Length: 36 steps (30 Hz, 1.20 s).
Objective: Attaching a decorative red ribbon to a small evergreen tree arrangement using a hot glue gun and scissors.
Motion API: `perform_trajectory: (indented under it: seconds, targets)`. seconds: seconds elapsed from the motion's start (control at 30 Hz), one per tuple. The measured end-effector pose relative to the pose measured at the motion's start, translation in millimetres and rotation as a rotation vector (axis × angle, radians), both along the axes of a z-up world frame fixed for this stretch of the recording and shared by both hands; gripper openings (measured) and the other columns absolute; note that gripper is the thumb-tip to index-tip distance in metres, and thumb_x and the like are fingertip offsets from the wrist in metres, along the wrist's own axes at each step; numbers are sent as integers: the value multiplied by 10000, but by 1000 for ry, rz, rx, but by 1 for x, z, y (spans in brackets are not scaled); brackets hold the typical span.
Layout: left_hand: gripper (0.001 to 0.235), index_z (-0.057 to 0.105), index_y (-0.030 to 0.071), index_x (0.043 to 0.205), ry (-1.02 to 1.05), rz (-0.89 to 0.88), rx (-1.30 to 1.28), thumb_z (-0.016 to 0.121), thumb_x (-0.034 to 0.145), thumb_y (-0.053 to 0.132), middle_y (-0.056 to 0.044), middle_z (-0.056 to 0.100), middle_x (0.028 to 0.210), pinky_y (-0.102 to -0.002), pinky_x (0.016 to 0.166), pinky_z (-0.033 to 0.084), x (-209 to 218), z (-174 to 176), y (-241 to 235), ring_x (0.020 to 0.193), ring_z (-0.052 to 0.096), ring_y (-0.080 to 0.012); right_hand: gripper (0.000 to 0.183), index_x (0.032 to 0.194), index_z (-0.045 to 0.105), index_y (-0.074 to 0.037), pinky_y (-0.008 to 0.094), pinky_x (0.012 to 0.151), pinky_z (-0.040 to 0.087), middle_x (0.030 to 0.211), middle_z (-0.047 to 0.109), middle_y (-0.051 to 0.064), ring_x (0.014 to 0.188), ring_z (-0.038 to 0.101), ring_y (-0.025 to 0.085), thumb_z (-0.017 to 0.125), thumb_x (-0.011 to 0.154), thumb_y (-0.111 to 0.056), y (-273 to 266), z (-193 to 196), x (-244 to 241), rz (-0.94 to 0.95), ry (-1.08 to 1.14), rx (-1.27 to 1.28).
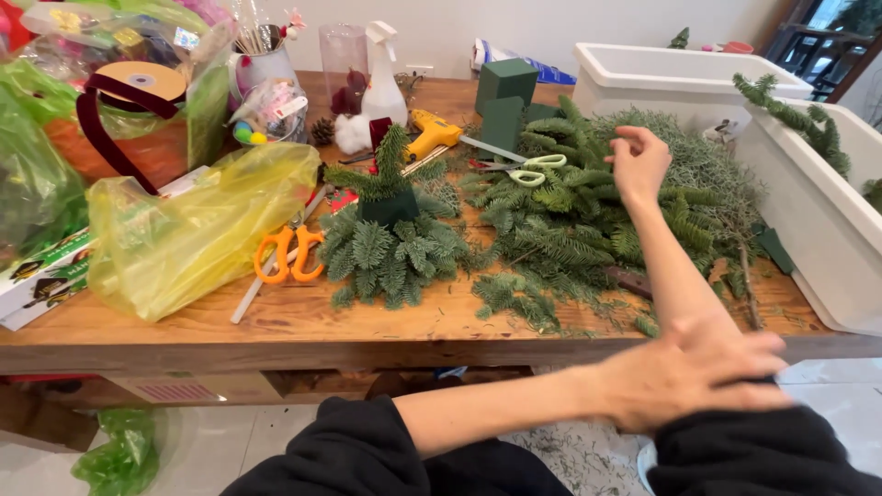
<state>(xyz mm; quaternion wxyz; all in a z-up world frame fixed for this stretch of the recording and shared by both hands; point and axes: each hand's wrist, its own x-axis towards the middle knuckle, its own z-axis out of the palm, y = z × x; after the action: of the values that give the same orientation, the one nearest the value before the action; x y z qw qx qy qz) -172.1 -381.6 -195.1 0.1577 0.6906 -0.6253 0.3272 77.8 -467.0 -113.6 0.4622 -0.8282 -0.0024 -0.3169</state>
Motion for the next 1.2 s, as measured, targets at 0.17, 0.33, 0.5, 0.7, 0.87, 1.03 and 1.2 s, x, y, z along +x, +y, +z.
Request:
perform_trajectory:
  seconds: [0.17, 0.33, 0.5, 0.7, 0.87, 1.03, 1.2]
  targets:
    - [482, 243, 325, 1512, -396, 322, 168, 275, 1031, 323, 275, 399, 1636, -413, 1223, 260, -52, 68, 46, 1534, 268, 25, 194, 1101, 727, -5, 306, 714, 560, 925, 727, 118, 771, 657, 184, 576, 980, -30, 27, 16, 1, 95, -204, -233]
    - [595, 320, 403, 1534, -320, 488, 60, 545, 983, 423, 279, 437, 1627, -336, 1232, 368, -32, 36, 64, 1551, 387, 39, 205, 1169, 705, -59, 192, 478, 409, 908, 734, 93, 515, 459, 87, 572, 1014, -75, 104, 46, -11, 381, 293, -488]
    - [368, 603, 65, 1284, 434, 107, -195, 656, 942, 190, -108, 637, 1343, -488, 1046, 412, 1, 31, 154, 1315, 568, -315, 322, 1181, 712, -96, 491, 752, 554, 1052, 719, 202, 926, 669, 363, 547, 905, -72, 113, -2, 74, 321, 495, -1106]
    - [131, 748, 338, 977, 863, 845, -515, 733, 847, 338, 131, 744, 913, -300, 845, 540, 41, -2, 328, 914, 685, -147, 640, 1252, 730, -255, 540, 934, 557, 1210, 742, 171, 1131, 699, 381, 849, 642, -403, 71, -56, 148, 64, 651, -1233]
    - [228, 682, 231, 1090, 718, 1343, -288, 693, 867, 274, -32, 732, 977, -423, 829, 528, 102, -53, 436, 949, 698, -275, 554, 1310, 720, -222, 539, 997, 500, 1287, 712, 202, 1187, 663, 419, 730, 779, -381, 93, 16, 95, 86, 666, -1045]
    - [541, 556, 118, 1304, 881, 1467, -74, 751, 804, 182, -114, 578, 1217, -449, 979, 466, 119, -55, 431, 1154, 577, -345, 460, 1239, 732, -141, 567, 983, 482, 1319, 674, 223, 1041, 725, 365, 713, 795, -260, 103, 70, 73, 159, 753, -706]
    - [588, 468, 62, 1325, 944, 1474, -360, 768, 836, 194, -164, 447, 1168, -549, 989, 484, 126, -54, 443, 1130, 558, -471, 385, 1283, 670, 11, 474, 840, 546, 1143, 665, 340, 944, 703, 409, 658, 921, -121, 169, 57, 45, 424, 525, -425]
